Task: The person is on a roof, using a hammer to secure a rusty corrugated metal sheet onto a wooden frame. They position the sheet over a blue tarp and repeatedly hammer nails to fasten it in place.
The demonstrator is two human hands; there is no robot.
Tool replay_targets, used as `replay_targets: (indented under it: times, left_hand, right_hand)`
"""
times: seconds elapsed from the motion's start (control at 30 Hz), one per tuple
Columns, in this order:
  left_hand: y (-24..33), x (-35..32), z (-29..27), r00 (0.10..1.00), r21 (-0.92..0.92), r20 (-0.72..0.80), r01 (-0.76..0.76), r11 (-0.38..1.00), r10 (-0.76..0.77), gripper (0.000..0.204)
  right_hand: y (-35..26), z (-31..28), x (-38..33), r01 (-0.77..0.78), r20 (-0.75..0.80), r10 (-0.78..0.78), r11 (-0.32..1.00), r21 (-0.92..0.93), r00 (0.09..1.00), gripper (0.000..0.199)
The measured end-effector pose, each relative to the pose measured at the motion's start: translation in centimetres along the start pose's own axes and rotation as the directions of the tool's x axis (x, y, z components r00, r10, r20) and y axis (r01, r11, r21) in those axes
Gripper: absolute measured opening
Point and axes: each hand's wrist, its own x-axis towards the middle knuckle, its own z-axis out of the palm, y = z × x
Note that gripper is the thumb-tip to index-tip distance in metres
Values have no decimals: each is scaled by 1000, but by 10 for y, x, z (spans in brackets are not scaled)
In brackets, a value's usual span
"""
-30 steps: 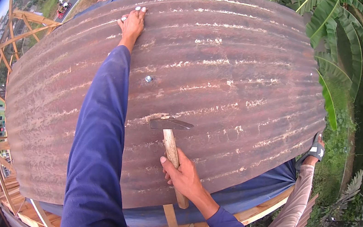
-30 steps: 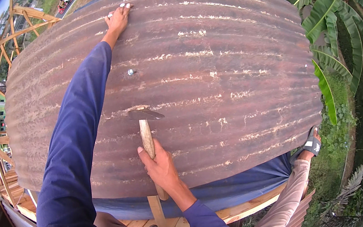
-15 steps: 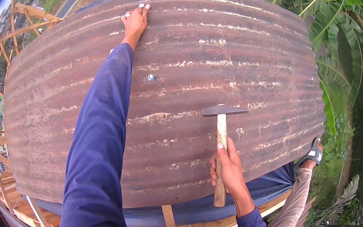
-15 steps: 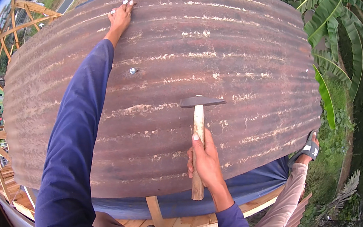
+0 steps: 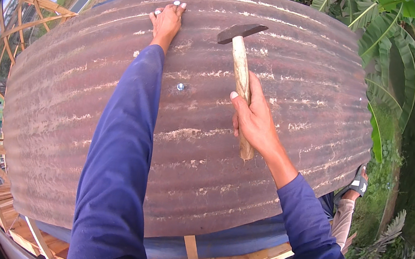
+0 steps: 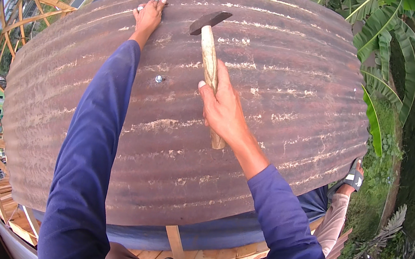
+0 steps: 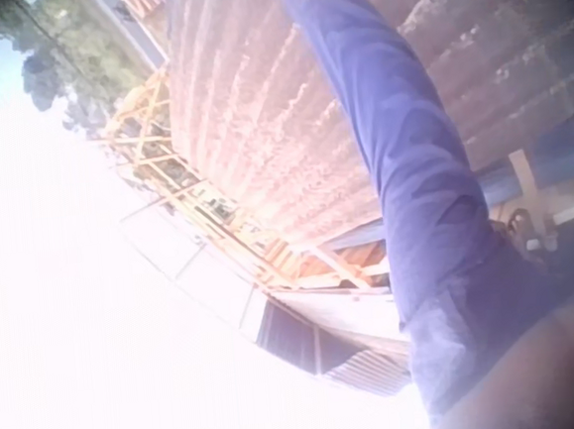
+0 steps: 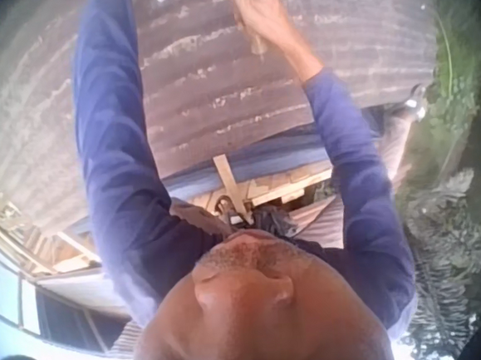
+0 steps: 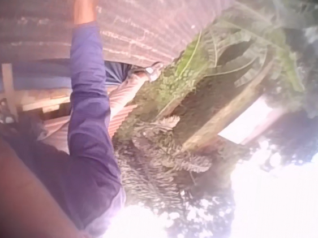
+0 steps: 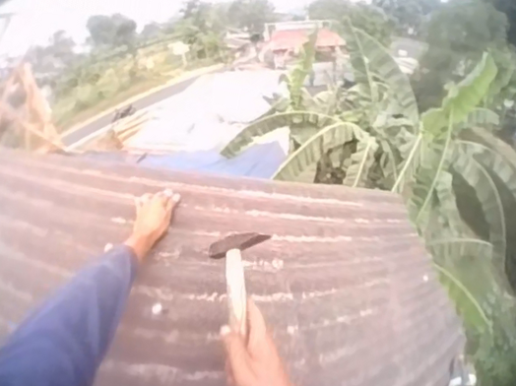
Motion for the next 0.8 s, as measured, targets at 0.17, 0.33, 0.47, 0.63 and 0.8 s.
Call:
replay_targets:
  times: [0.17,0.33,0.47,0.63,0.8]
  left_hand:
    - [-9,2,5,986,31,-154,-62,998,66,57]
    - [7,-5,4,995,18,-59,-74,997,75,55]
    - [1,-9,-3,995,23,-72,-74,997,75,53]
    - [4,-3,4,988,-5,-120,-98,995,96,53]
    - [-7,-5,6,991,1,-112,-79,997,79,53]
  right_hand:
    - [-42,10,75,19,126,11,973,-230,992,55]
    - [-30,24,131,265,80,-252,907,-328,964,52]
    - [-34,41,151,361,76,-357,868,-341,931,52]
    - [-28,49,168,481,40,-520,755,-446,853,51]
    - [-50,49,162,241,130,-204,872,-426,970,47]
